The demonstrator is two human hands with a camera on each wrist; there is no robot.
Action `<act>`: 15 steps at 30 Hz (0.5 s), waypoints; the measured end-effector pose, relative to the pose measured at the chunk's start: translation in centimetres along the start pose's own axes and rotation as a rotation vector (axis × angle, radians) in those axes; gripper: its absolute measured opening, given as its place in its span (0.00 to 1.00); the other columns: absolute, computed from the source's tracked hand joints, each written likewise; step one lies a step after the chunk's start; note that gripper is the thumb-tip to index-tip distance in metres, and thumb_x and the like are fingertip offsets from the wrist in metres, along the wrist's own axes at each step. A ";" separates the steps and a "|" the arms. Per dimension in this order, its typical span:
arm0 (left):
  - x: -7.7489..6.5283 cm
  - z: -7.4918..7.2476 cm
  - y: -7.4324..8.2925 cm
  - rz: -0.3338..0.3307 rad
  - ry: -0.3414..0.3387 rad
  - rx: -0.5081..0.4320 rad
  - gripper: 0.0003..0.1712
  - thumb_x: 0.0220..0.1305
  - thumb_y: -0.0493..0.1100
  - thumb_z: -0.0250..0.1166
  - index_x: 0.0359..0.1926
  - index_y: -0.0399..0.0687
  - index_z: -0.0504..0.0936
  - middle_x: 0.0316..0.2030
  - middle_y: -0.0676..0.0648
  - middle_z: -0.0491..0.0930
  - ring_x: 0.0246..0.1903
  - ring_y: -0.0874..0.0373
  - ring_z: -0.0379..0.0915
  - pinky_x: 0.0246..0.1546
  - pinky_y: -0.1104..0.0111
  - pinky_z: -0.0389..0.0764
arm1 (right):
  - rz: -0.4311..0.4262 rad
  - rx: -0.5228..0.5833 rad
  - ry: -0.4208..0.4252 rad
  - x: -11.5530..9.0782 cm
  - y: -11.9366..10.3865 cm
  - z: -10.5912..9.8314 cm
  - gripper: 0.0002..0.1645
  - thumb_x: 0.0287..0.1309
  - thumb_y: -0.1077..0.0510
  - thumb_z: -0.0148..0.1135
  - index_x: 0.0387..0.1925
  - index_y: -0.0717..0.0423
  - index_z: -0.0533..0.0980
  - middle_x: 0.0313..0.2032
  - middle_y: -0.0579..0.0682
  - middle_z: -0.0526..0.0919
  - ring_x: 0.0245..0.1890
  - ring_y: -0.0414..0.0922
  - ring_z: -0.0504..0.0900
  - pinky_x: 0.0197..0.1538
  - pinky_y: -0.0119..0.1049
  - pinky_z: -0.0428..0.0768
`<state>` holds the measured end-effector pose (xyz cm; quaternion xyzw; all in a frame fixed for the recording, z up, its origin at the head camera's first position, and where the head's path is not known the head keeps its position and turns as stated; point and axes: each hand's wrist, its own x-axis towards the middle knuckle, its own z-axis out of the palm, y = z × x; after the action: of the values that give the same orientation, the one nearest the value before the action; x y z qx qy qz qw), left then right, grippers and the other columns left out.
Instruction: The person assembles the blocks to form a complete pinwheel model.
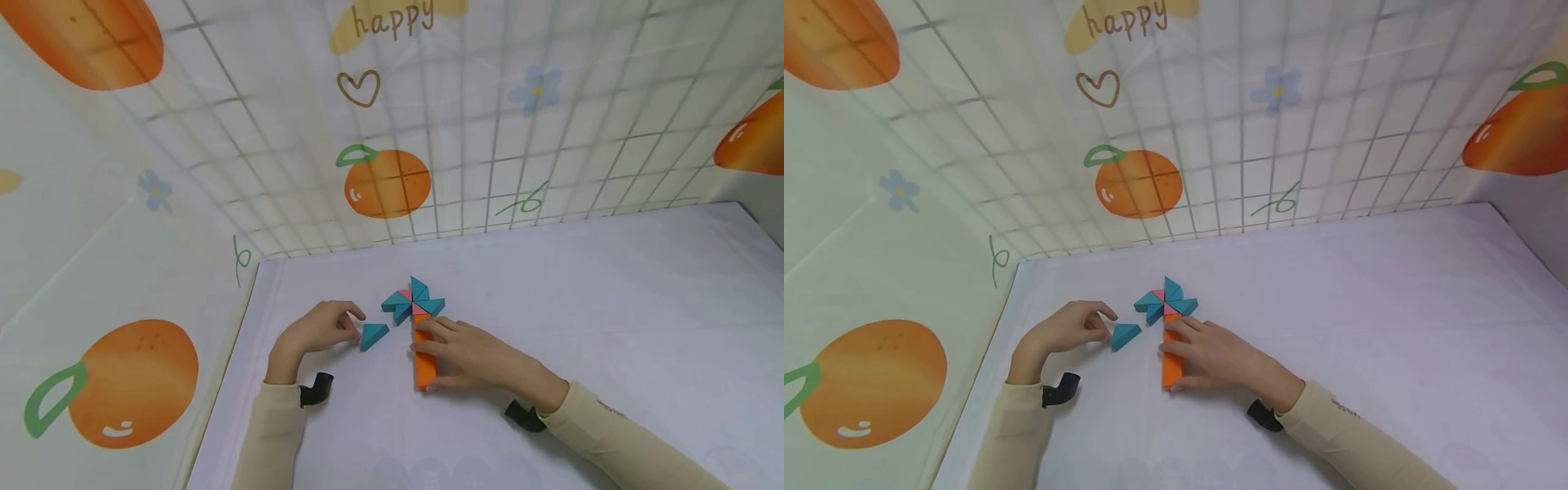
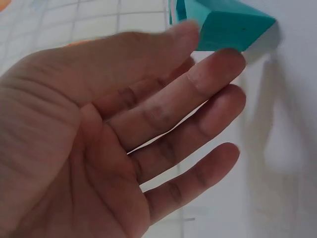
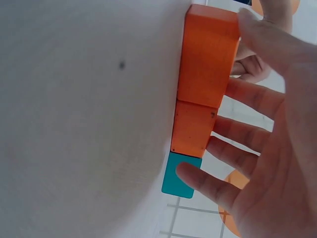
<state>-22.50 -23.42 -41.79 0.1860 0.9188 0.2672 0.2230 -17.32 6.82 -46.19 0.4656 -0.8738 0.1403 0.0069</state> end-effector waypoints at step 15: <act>1.0 1.1 0.0 0.034 -0.044 -0.079 0.17 0.60 0.43 0.71 0.48 0.46 0.78 0.32 0.50 0.87 0.33 0.60 0.79 0.40 0.66 0.79 | -0.002 -0.013 0.005 0.1 0.0 0.1 0.38 0.56 0.29 0.61 0.61 0.44 0.75 0.65 0.52 0.69 0.63 0.50 0.70 0.61 0.45 0.77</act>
<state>-22.75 -22.48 -42.97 0.1985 0.8993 0.3027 0.2455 -17.42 6.69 -46.29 0.4662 -0.8741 0.1356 0.0121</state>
